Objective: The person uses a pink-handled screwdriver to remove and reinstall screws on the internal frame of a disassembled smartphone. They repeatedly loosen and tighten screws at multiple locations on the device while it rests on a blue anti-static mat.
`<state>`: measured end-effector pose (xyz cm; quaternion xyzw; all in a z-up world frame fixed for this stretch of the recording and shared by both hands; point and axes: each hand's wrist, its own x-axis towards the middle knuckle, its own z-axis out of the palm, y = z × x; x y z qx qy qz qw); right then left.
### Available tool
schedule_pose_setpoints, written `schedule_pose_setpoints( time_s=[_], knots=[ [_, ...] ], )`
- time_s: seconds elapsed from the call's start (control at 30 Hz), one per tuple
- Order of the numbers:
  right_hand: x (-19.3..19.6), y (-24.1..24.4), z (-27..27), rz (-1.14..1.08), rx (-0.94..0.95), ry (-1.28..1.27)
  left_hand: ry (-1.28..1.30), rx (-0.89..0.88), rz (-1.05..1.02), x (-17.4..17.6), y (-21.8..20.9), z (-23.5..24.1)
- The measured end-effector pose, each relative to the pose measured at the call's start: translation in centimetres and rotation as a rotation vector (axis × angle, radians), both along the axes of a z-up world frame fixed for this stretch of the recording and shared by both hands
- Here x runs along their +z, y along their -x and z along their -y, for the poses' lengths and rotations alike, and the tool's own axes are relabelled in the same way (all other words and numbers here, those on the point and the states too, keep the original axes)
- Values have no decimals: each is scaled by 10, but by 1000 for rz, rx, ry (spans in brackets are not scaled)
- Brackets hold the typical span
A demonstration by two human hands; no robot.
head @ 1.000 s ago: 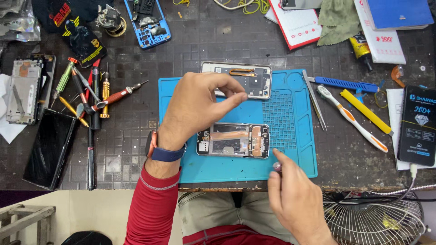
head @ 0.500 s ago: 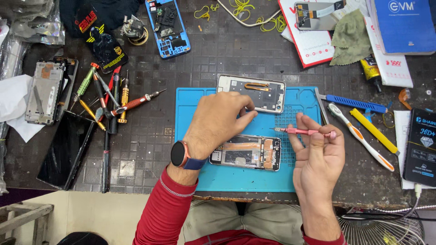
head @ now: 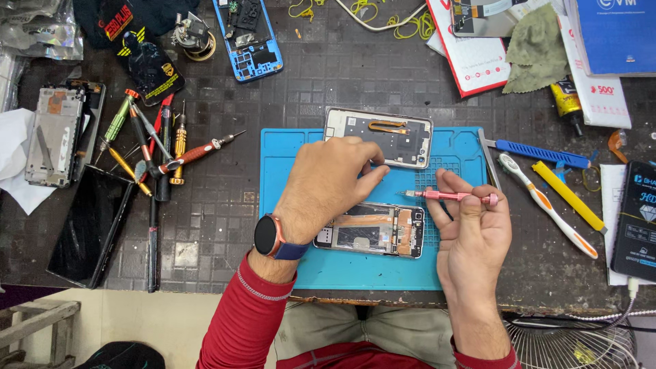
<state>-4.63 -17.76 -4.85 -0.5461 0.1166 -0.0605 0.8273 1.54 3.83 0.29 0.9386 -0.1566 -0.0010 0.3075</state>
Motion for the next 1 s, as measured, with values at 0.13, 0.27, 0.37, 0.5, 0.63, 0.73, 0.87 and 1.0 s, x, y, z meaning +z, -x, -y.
schedule_pose_setpoints(
  time_s=[0.13,0.27,0.37,0.5,0.63,0.73,0.87,1.0],
  knots=[
    [2,3,3,0,-27,-29,51,-37,-22,0,0,0],
    [4,4,16,-9,-44,-52,101,-151,-21,1,3,3],
    [5,1,29,-4,18,-13,75,-171,-94,2,8,13],
    [8,0,42,38,144,100,92,-82,-201,-2,11,31],
    [13,-7,44,37,222,164,69,-59,-383,-5,12,37],
    [17,-13,44,34,262,262,68,-55,-413,-5,14,39],
    [18,-22,37,73,285,358,65,-21,-452,-2,13,40],
    [12,-24,33,97,288,428,69,10,-492,-3,13,42]
  ],
)
